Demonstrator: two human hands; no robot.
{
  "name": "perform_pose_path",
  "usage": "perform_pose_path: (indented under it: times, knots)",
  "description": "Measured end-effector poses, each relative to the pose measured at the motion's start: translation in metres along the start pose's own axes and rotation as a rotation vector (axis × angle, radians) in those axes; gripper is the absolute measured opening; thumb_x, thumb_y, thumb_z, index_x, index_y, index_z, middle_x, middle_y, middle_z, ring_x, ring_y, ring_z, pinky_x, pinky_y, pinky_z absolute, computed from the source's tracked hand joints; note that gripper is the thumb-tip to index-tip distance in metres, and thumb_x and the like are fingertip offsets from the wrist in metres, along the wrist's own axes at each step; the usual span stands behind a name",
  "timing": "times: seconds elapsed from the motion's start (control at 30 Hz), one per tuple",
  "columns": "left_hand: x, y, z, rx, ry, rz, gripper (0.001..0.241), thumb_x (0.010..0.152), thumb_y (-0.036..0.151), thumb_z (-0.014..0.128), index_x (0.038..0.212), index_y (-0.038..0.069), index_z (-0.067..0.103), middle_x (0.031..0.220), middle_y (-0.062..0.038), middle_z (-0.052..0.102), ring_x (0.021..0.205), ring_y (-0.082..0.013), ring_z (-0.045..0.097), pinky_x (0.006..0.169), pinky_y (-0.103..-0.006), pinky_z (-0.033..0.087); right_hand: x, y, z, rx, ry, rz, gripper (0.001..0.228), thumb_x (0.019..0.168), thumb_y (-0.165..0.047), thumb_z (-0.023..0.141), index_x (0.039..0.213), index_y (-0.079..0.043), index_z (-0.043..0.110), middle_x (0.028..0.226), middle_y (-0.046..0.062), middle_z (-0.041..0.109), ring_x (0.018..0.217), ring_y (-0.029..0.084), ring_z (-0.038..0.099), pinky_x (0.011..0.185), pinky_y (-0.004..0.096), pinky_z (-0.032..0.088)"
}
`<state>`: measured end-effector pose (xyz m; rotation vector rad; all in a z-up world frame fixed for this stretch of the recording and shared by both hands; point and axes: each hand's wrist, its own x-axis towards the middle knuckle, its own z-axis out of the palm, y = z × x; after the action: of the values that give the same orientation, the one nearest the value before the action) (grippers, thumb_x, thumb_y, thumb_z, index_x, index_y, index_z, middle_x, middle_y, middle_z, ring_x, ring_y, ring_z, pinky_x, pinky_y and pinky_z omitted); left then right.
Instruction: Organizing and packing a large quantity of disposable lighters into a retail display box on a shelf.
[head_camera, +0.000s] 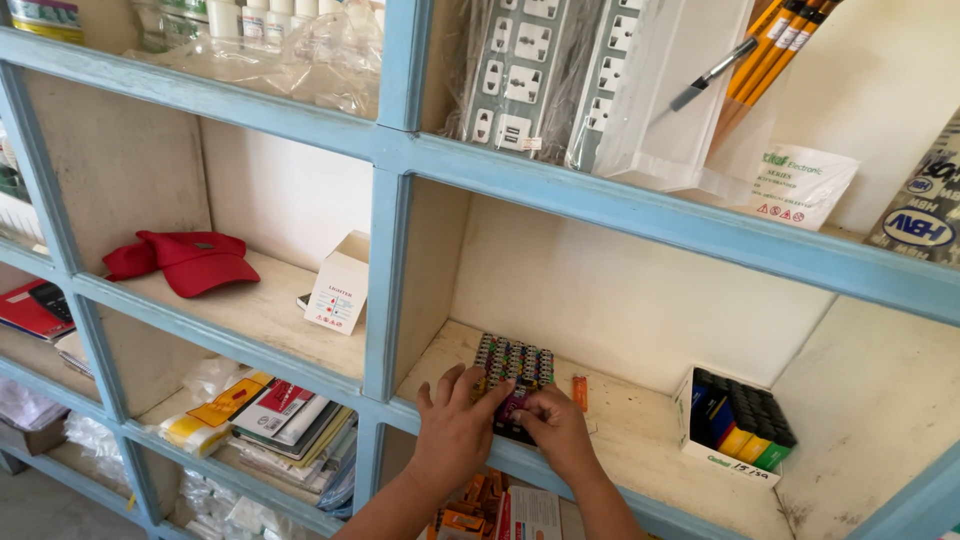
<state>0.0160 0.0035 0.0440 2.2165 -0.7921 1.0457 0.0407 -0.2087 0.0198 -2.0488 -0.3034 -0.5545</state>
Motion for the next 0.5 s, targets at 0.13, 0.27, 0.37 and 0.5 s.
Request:
perform_pose_path:
  times: [0.13, 0.27, 0.37, 0.5]
  knots:
    - [0.000, 0.001, 0.000, 0.003, -0.022, -0.005, 0.060, 0.076, 0.012, 0.071, 0.134, 0.026, 0.064, 0.134, -0.011, 0.049, 0.133, -0.0364, 0.040, 0.098, -0.0752, 0.029, 0.001, -0.002, 0.000, 0.031, -0.027, 0.001, 0.016, 0.079, -0.002, 0.080, 0.076, 0.000, 0.065, 0.079, 0.004, 0.057, 0.068, 0.014, 0.055, 0.061, 0.030, 0.046]
    - [0.000, 0.001, 0.002, 0.010, -0.013, 0.000, 0.058, 0.077, 0.013, 0.071, 0.133, 0.027, 0.065, 0.134, -0.010, 0.050, 0.132, -0.0358, 0.041, 0.097, -0.0763, 0.029, 0.002, -0.009, 0.001, 0.001, -0.067, 0.023, 0.013, 0.080, -0.004, 0.080, 0.080, -0.001, 0.068, 0.080, 0.002, 0.059, 0.070, 0.014, 0.057, 0.063, 0.030, 0.048]
    - [-0.001, 0.000, 0.002, 0.004, -0.018, -0.007, 0.057, 0.078, 0.013, 0.070, 0.133, 0.027, 0.065, 0.132, -0.009, 0.050, 0.132, -0.0353, 0.041, 0.097, -0.0769, 0.029, 0.003, -0.007, 0.001, -0.033, -0.078, 0.035, 0.011, 0.080, -0.005, 0.080, 0.081, -0.001, 0.070, 0.079, 0.003, 0.058, 0.070, 0.014, 0.057, 0.064, 0.030, 0.048]
    - [0.000, -0.002, -0.001, -0.006, -0.060, -0.015, 0.058, 0.078, 0.011, 0.070, 0.133, 0.028, 0.065, 0.131, -0.011, 0.050, 0.133, -0.0364, 0.039, 0.097, -0.0788, 0.027, 0.003, -0.006, 0.002, 0.003, -0.081, 0.088, 0.009, 0.080, -0.007, 0.081, 0.081, -0.002, 0.073, 0.079, 0.002, 0.059, 0.071, 0.013, 0.057, 0.065, 0.029, 0.049]
